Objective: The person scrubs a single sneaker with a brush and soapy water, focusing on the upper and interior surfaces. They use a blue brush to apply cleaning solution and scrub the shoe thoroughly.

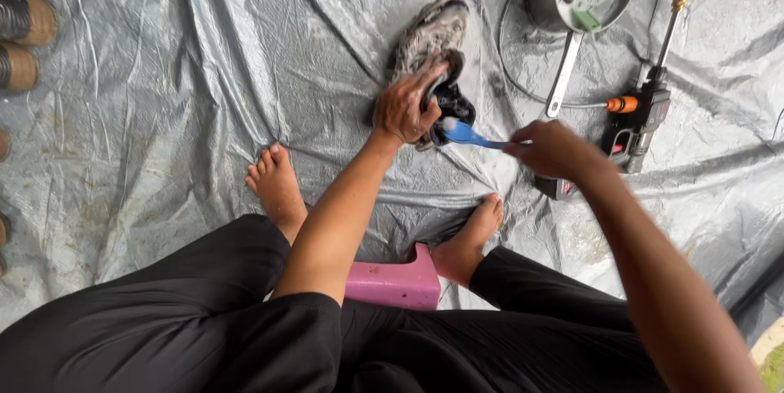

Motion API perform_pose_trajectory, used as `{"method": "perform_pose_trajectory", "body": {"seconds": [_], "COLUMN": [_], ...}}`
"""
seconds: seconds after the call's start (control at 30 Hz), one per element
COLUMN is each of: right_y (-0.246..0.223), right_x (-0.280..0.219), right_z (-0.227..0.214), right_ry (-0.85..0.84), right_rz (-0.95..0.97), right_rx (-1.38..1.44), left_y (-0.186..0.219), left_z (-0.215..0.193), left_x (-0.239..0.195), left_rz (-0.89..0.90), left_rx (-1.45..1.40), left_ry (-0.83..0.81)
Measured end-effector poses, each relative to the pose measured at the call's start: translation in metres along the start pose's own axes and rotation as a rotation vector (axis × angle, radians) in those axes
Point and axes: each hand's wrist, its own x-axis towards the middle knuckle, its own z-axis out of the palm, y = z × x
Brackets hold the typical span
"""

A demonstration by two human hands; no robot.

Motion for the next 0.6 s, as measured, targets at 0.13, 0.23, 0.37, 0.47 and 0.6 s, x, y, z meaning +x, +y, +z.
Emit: {"method": "perform_pose_trajectory", "body": {"seconds": [0.13, 0.23, 0.37, 0.47, 0.6], "right_y": [-0.011, -0.015, 0.013, 0.014, 0.007], "right_x": [0.017, 0.036, 0.027, 0.015, 0.057], "right_z": [0.004, 0.052, 0.002, -0.011, 0.059], "right_ry": [0.089, 0.168, 0.014, 0.026, 0.177], "right_rz": [-0.037, -0.105, -0.098, -0.088, -0.055], "right_rx": [-0.012, 0.097, 0.101, 0.038, 0.023], "left_y": [-0.001, 0.002, -0.009, -0.002, 0.008], "left_z": [-0.01, -0.003, 0.002, -0.01, 0.0], "left_x": [0.019, 0.011, 0.011, 0.016, 0.014], "left_rz": [-0.024, -0.035, -0.028, -0.072, -0.002], "left_rx": [-0.008, 0.008, 0.031, -0.017, 0.053], "left_ry": [0.031, -0.005, 0.034, 0.029, 0.001]}}
